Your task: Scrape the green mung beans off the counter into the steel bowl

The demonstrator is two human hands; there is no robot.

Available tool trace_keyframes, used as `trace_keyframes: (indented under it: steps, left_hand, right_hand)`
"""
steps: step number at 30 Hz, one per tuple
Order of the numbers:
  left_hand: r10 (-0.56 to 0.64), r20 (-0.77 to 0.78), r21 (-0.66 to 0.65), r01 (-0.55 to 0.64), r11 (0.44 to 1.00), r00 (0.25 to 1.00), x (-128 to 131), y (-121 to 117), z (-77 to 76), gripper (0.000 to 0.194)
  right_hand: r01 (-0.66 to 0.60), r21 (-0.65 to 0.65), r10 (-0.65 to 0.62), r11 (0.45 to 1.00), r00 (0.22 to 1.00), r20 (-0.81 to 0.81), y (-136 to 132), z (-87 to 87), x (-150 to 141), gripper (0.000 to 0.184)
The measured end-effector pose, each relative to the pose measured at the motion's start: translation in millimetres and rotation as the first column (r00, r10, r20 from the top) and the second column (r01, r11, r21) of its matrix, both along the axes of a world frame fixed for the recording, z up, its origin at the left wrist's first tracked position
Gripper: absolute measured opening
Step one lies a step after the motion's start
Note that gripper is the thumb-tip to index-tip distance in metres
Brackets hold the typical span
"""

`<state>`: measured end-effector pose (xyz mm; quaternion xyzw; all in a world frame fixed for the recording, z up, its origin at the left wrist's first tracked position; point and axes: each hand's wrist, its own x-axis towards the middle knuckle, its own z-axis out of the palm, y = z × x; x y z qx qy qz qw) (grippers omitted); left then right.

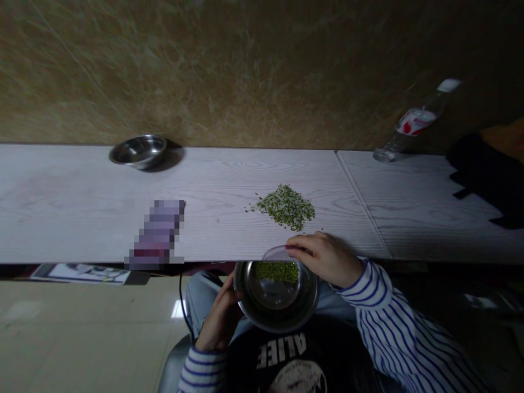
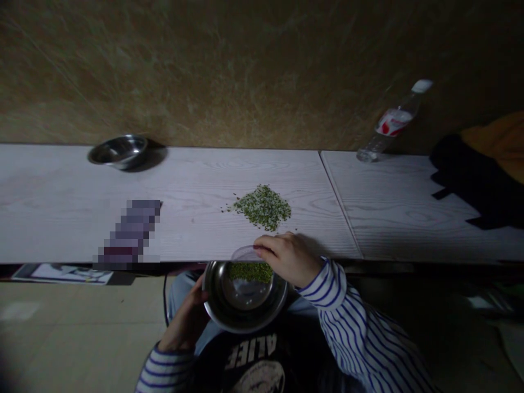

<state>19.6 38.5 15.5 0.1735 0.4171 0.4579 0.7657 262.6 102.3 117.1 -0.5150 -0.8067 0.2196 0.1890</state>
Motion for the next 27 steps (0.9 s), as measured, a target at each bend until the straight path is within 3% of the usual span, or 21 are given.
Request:
trace_keyframes:
  steps: [8,10,14,18,27]
  left_hand:
    - [-0.04,0.011,-0.05,0.041,0.998,0.999,3,3,-10.8,0.067]
    - [-0.055,0.014,-0.049,0.056,0.997,0.998,5,3,-11.4,0.066]
    - [-0.054,0.022,-0.048,0.055,0.997,0.998,11,3,-13.0,0.063]
    - [-0.014,0.034,-0.068,0.016,0.998,0.999,17,4,-15.5,0.061]
    - [-0.013,0.077,-0.052,0.017,0.998,0.997,11,3,-12.6,0.052]
  right_hand:
    - [0.321,-0.041,-0.324,0.946,0.936,-0.141,-14,-7.8,61,0.017]
    - [0.435,-0.072,-0.441,0.897,0.88,-0.176,-14,-10.7,78,0.017]
    - [0.604,-0.21,-0.637,0.769,0.695,-0.334,-11,-16.8,97,0.022]
    - [0.626,-0.264,-0.672,0.733,0.612,-0.417,-6,-21.5,99,0.03]
    - [0.585,-0.254,-0.629,0.77,0.632,-0.452,15,-17.4,92,0.029]
